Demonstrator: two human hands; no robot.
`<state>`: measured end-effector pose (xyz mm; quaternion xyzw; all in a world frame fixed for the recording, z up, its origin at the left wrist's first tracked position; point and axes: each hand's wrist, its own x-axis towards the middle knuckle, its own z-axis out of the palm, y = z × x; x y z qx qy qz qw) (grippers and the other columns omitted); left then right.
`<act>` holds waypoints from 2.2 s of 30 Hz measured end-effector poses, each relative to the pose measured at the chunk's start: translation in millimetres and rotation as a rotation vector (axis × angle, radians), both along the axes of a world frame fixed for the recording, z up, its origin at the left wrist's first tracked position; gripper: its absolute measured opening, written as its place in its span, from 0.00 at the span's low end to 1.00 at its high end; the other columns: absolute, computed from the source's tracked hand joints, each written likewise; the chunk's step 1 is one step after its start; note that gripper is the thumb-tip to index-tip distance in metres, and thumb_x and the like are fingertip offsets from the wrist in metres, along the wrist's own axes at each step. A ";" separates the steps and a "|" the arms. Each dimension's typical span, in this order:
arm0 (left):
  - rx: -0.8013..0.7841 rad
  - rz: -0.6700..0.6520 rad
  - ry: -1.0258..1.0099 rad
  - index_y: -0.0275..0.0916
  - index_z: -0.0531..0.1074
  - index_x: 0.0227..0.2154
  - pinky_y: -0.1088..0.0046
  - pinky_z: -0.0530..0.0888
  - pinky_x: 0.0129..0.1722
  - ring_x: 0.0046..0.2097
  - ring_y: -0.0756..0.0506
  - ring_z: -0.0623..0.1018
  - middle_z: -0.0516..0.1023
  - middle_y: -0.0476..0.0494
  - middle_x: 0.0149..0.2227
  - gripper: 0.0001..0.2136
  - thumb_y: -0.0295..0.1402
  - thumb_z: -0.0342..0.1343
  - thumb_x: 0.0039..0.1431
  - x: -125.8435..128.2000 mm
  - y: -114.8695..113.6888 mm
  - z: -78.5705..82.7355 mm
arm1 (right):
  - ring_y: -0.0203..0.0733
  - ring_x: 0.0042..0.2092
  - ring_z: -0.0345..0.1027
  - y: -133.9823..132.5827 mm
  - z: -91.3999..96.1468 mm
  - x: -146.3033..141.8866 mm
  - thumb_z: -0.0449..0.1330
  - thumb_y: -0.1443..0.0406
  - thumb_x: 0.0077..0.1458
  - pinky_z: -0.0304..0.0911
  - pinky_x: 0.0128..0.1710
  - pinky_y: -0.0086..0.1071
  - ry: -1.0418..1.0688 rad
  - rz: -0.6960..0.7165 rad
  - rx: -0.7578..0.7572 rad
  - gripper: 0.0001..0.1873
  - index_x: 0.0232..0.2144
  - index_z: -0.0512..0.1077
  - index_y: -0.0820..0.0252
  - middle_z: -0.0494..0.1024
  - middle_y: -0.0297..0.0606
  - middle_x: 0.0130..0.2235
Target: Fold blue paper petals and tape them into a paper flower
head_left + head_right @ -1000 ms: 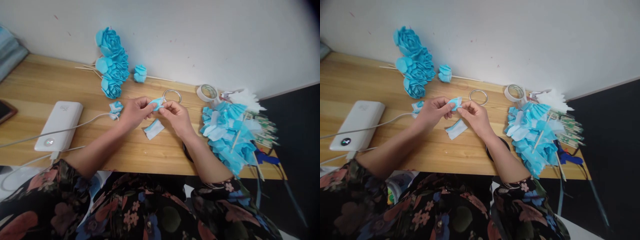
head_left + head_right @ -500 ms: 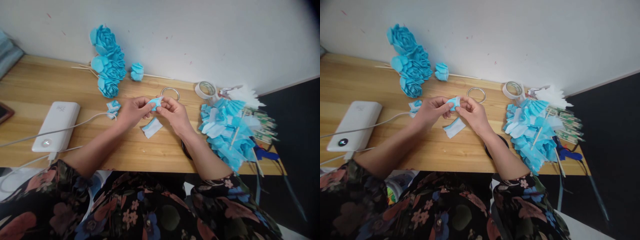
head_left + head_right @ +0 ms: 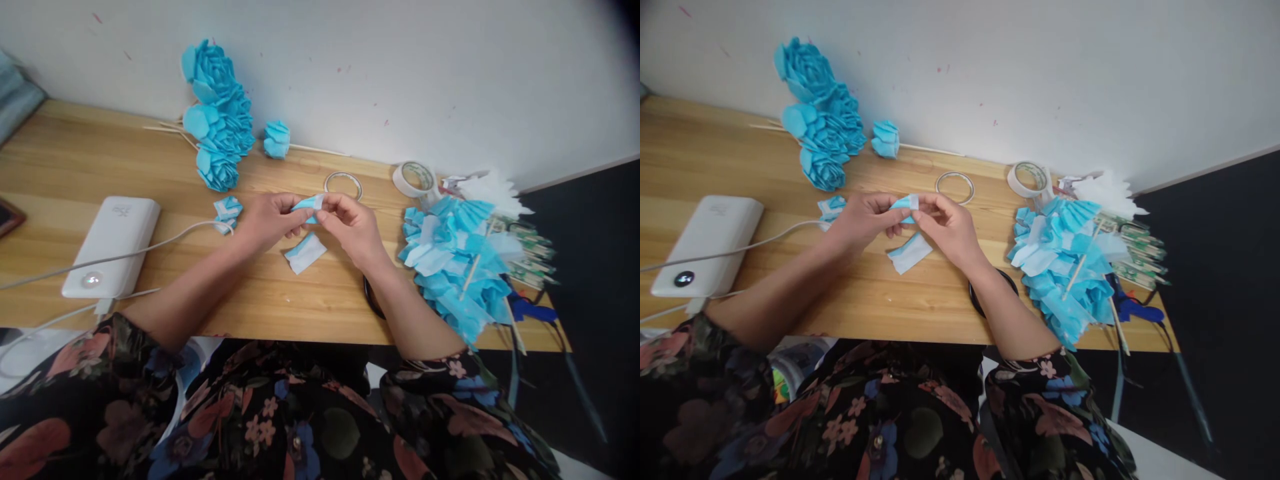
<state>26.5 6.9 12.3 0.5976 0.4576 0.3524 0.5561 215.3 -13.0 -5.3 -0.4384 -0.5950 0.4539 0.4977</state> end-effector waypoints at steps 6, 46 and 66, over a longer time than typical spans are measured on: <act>-0.066 -0.065 0.057 0.37 0.70 0.21 0.81 0.67 0.25 0.22 0.55 0.70 0.73 0.53 0.19 0.13 0.27 0.63 0.62 4.0 -3.5 5.6 | 0.35 0.34 0.73 -1.4 1.1 1.2 0.70 0.60 0.56 0.73 0.38 0.33 -0.112 -0.094 0.074 0.08 0.38 0.80 0.53 0.81 0.29 0.33; -0.142 -0.023 -0.145 0.36 0.74 0.28 0.81 0.72 0.25 0.23 0.55 0.74 0.79 0.49 0.24 0.08 0.29 0.62 0.64 -0.5 2.2 3.1 | 0.43 0.46 0.79 -3.2 -1.1 10.0 0.59 0.57 0.68 0.74 0.49 0.43 -0.240 -0.127 0.181 0.14 0.50 0.81 0.48 0.86 0.36 0.45; 0.033 -0.034 -0.094 0.36 0.73 0.28 0.81 0.72 0.26 0.23 0.55 0.74 0.79 0.49 0.24 0.10 0.33 0.64 0.63 -1.0 2.1 -3.9 | 0.37 0.33 0.68 -2.4 2.8 7.5 0.64 0.56 0.60 0.66 0.37 0.35 -0.101 -0.043 -0.019 0.09 0.36 0.74 0.53 0.74 0.30 0.30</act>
